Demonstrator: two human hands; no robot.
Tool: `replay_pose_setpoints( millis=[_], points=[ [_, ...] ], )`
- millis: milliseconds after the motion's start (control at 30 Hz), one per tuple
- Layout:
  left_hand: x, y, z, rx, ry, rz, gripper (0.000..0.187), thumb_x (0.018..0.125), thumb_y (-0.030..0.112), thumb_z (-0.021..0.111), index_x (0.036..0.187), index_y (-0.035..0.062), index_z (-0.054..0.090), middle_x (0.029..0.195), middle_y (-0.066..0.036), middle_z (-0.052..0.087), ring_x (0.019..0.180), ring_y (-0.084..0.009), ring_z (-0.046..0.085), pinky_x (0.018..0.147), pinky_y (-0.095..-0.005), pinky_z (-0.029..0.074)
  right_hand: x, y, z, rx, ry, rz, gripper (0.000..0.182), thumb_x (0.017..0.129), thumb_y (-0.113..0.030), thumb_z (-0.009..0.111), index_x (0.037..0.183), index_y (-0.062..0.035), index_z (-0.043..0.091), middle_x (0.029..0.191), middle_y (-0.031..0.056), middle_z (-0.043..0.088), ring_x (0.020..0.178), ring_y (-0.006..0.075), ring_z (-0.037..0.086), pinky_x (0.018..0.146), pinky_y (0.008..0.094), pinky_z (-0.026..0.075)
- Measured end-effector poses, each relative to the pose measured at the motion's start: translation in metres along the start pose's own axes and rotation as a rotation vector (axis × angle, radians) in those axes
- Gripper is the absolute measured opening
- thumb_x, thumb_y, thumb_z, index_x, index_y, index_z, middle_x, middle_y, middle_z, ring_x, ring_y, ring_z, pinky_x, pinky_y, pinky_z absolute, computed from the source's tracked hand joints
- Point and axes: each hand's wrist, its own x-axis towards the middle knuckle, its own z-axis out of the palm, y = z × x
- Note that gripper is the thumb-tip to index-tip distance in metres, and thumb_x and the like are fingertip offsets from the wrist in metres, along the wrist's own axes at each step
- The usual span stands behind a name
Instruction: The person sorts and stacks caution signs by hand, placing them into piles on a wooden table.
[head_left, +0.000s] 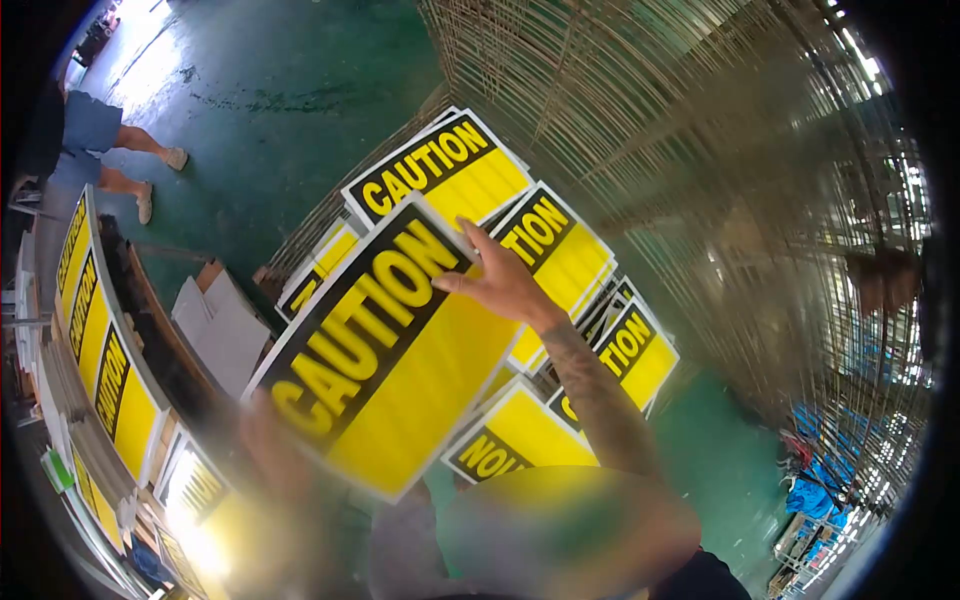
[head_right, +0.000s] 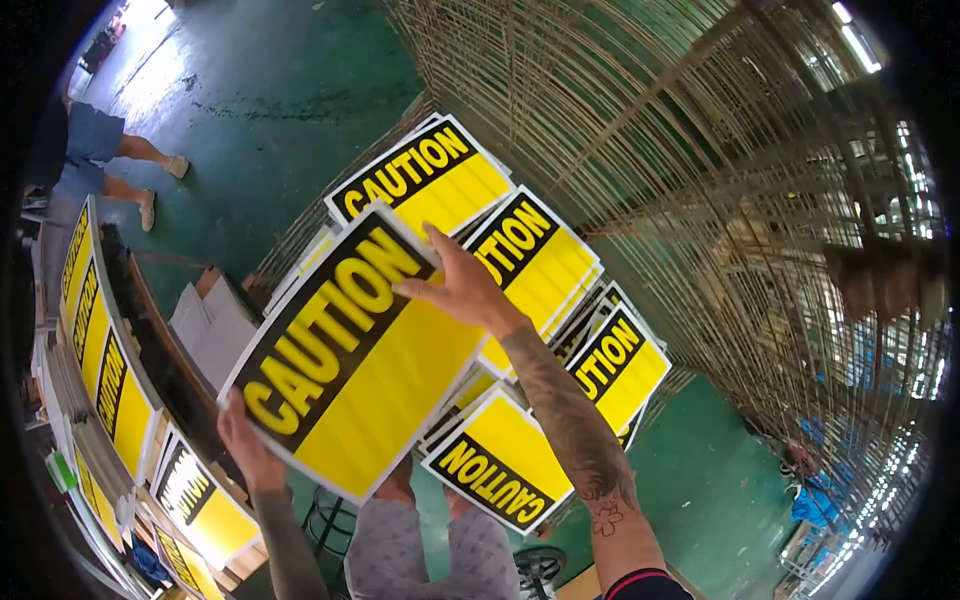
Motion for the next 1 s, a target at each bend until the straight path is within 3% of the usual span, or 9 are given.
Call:
replay_pose_setpoints(
  millis=[33, 133, 200, 300, 400, 567, 700, 867, 1000],
  points=[
    [0.020, 0.024, 0.038, -0.257, 0.030, -0.314, 0.036, 0.107, 0.031, 0.066, 0.130, 0.0028, 0.063, 0.120, -0.009, 0.072, 0.106, -0.0186, 0.070, 0.092, -0.0354, 0.058, 0.016, 0.013, -0.006, -0.011, 0.001, 0.032, 0.102, 0.084, -0.058, 0.083, 0.152, 0.0081, 0.045, 0.147, 0.0307, 0.057, 0.139, 0.0409, 0.055, 0.116, 0.0441, 0.044],
    [0.088, -0.011, 0.123, -0.609, -0.153, -0.243, 0.055, 0.110, 0.042, 0.058, 0.147, 0.0020, 0.054, 0.144, -0.009, 0.061, 0.131, -0.0180, 0.058, 0.108, -0.0377, 0.048, 0.063, 0.035, -0.046, -0.004, 0.012, 0.197, 0.092, 0.080, -0.054, 0.088, 0.138, 0.0106, 0.057, 0.134, 0.0314, 0.066, 0.130, 0.0398, 0.063, 0.108, 0.0450, 0.049],
    [0.119, -0.027, 0.172, -0.676, -0.273, -0.501, 0.064, 0.111, 0.044, 0.054, 0.157, 0.0006, 0.043, 0.151, -0.017, 0.054, 0.143, -0.0252, 0.048, 0.118, -0.0403, 0.036, 0.102, 0.077, -0.056, -0.024, 0.162, 0.227, 0.090, 0.077, -0.059, 0.088, 0.131, 0.0074, 0.060, 0.128, 0.0312, 0.067, 0.124, 0.0400, 0.065, 0.104, 0.0474, 0.050],
    [0.141, -0.070, 0.234, -0.261, -0.418, -0.311, 0.088, 0.104, 0.045, 0.064, 0.170, 0.0097, 0.018, 0.172, -0.014, 0.029, 0.158, -0.0299, 0.030, 0.125, -0.0522, 0.026, 0.167, 0.127, -0.060, -0.368, 0.292, 0.192, 0.087, 0.078, -0.059, 0.087, 0.131, 0.0043, 0.057, 0.129, 0.0297, 0.065, 0.124, 0.0486, 0.059, 0.105, 0.0537, 0.046],
    [0.159, -0.051, 0.281, -0.082, -0.317, -0.384, 0.084, 0.104, 0.032, 0.068, 0.169, 0.0082, 0.021, 0.164, -0.017, 0.041, 0.149, -0.0265, 0.041, 0.121, -0.0405, 0.032, 0.214, 0.164, -0.052, -0.643, 0.490, 0.142, 0.077, 0.080, -0.057, 0.086, 0.122, 0.0008, 0.058, 0.122, 0.0264, 0.065, 0.118, 0.0491, 0.060, 0.100, 0.0555, 0.047],
    [0.185, -0.072, 0.299, -0.150, -0.416, -0.231, 0.085, 0.104, 0.033, 0.067, 0.171, 0.0156, 0.018, 0.160, -0.017, 0.045, 0.144, -0.0277, 0.046, 0.115, -0.0472, 0.038, 0.236, 0.148, -0.053, -0.646, 0.362, 0.435, 0.065, 0.085, -0.055, 0.084, 0.118, -0.0048, 0.060, 0.117, 0.0223, 0.068, 0.114, 0.0437, 0.063, 0.092, 0.0592, 0.047],
    [0.167, -0.085, 0.275, -0.218, -0.423, -0.206, 0.071, 0.107, 0.016, 0.061, 0.168, 0.0099, 0.025, 0.154, -0.012, 0.050, 0.134, -0.0221, 0.053, 0.109, -0.0400, 0.045, 0.215, 0.139, -0.044, -0.697, 0.485, 0.258, 0.064, 0.087, -0.054, 0.082, 0.119, -0.0047, 0.056, 0.115, 0.0206, 0.068, 0.114, 0.0420, 0.061, 0.096, 0.0560, 0.041],
    [0.074, -0.019, 0.217, -0.253, -0.454, -0.415, 0.060, 0.109, 0.009, 0.050, 0.165, 0.0077, 0.029, 0.154, -0.012, 0.049, 0.135, -0.0237, 0.053, 0.108, -0.0415, 0.047, 0.123, 0.111, -0.050, -0.519, 0.513, 0.139, 0.080, 0.087, -0.049, 0.085, 0.138, -0.0004, 0.047, 0.132, 0.0241, 0.063, 0.118, 0.0454, 0.064, 0.098, 0.0490, 0.054],
    [-0.015, -0.029, 0.198, -0.302, -0.497, -0.145, 0.056, 0.111, 0.013, 0.050, 0.164, 0.0078, 0.030, 0.154, -0.014, 0.048, 0.136, -0.0250, 0.053, 0.110, -0.0431, 0.047, 0.063, 0.148, -0.070, -0.139, 0.454, 0.150, 0.076, 0.080, -0.038, 0.093, 0.135, -0.0009, 0.056, 0.131, 0.0212, 0.064, 0.114, 0.0382, 0.066, 0.100, 0.0442, 0.053]
  ],
)
